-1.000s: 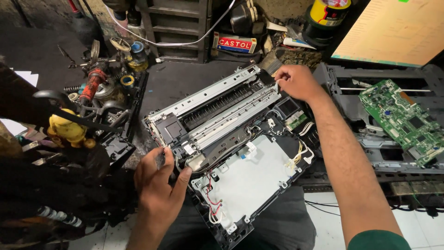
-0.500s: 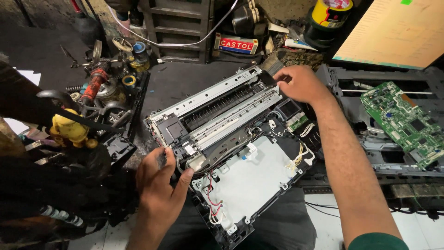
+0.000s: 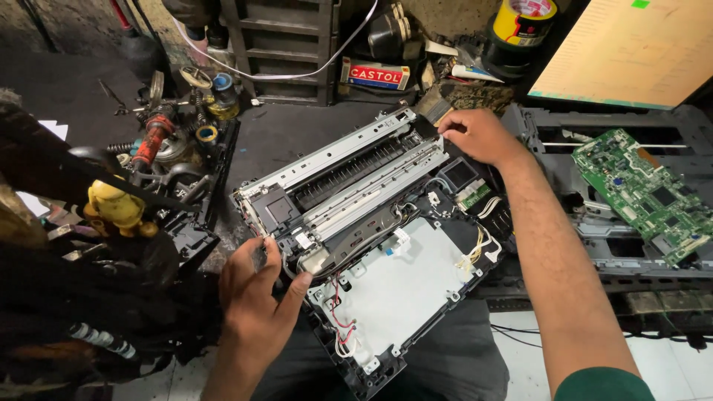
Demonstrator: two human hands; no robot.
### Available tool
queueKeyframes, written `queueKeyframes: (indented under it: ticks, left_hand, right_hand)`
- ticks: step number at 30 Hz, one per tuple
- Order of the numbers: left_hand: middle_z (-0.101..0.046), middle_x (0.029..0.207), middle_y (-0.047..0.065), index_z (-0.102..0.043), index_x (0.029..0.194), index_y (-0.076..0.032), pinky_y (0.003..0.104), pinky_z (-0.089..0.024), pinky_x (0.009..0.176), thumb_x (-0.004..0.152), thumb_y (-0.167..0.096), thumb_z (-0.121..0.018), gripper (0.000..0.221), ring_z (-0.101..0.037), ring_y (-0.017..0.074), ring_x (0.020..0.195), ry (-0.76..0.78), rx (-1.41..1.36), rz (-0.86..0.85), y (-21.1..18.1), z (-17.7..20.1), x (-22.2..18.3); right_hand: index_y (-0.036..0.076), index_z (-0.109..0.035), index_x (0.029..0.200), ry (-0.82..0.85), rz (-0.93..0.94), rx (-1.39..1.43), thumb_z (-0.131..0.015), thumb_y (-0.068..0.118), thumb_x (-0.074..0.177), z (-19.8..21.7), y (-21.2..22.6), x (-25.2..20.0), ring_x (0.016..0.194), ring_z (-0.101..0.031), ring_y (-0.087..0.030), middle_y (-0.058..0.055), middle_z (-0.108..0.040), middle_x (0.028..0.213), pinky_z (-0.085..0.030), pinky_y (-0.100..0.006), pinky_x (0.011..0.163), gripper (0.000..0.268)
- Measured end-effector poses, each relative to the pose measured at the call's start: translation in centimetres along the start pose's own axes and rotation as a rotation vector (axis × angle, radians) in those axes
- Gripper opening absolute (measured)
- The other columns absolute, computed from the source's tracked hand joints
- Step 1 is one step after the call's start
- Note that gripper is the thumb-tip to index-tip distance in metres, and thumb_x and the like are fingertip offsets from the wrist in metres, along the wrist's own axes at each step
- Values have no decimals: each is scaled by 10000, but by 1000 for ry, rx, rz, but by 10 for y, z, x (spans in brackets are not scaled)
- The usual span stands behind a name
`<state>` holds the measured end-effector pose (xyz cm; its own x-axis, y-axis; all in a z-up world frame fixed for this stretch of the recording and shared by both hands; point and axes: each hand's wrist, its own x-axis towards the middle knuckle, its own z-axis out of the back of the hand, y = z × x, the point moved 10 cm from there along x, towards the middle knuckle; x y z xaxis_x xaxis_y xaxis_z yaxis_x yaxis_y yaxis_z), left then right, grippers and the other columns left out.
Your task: Cleaning and inspecting the internal components of a printer using a brush and manual manipulation.
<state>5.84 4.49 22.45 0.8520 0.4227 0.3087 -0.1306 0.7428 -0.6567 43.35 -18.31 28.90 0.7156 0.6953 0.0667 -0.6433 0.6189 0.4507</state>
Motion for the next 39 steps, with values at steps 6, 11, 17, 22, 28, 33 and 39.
queueKeyframes:
  ticks: [6,11,17,22,28,33,39]
  left_hand:
    - [-463,1423,199,-616,1346,-64,576,-383,1068,892,-506,-672,636,-456,391,1303,-56,26,-38,-2,1,-2]
    - [-448,1446,202,-613,1365,-81,577,-350,1095,886,-536,-658,663,-427,391,1336,-19,14,-1,3,-1,-1]
    - [-421,1472,185,-605,1373,-93,580,-332,1108,886,-573,-634,684,-402,386,1358,37,13,37,7,-6,0]
    - [-387,1491,166,-575,1413,-105,567,-342,1107,876,-568,-653,713,-367,374,1375,84,-22,74,11,-9,-2]
    - [-433,1458,159,-624,1360,-100,568,-358,1098,863,-531,-702,663,-412,372,1337,-23,-26,1,7,-5,-4]
    - [-511,1447,160,-648,1322,-103,692,-266,1155,846,-490,-744,621,-553,369,1293,-174,-19,-120,-9,9,-11]
    - [-471,1464,116,-636,1357,-111,740,-168,1173,838,-555,-715,688,-502,340,1356,-79,-2,-52,-2,1,-10]
  right_hand:
    - [68,-725,1066,65,-14,-83,-541,44,957,-11,-3,4,739,-627,-195,-81,-751,959,-468,-345,686,216]
    - [74,-642,954,33,-25,-72,-495,24,941,-11,-5,0,753,-555,-205,-71,-654,862,-410,-359,682,156]
    - [70,-660,980,10,-48,-52,-522,12,971,-6,2,-5,812,-599,-208,-85,-687,938,-462,-360,723,150]
    - [92,-723,1078,-36,-42,46,-608,78,961,3,6,-2,720,-600,-154,-63,-738,990,-475,-310,649,165]
    - [97,-748,1149,116,126,-214,-627,206,969,-21,14,9,1060,-667,-277,-100,-743,1141,-512,-445,892,242]
    - [56,-750,1101,59,109,-168,-566,88,971,-16,15,9,1029,-695,-260,-100,-766,1101,-533,-424,892,227]
    - [100,-798,1086,27,7,-82,-572,127,971,-7,3,4,1046,-722,-221,-63,-786,1119,-543,-390,913,255]
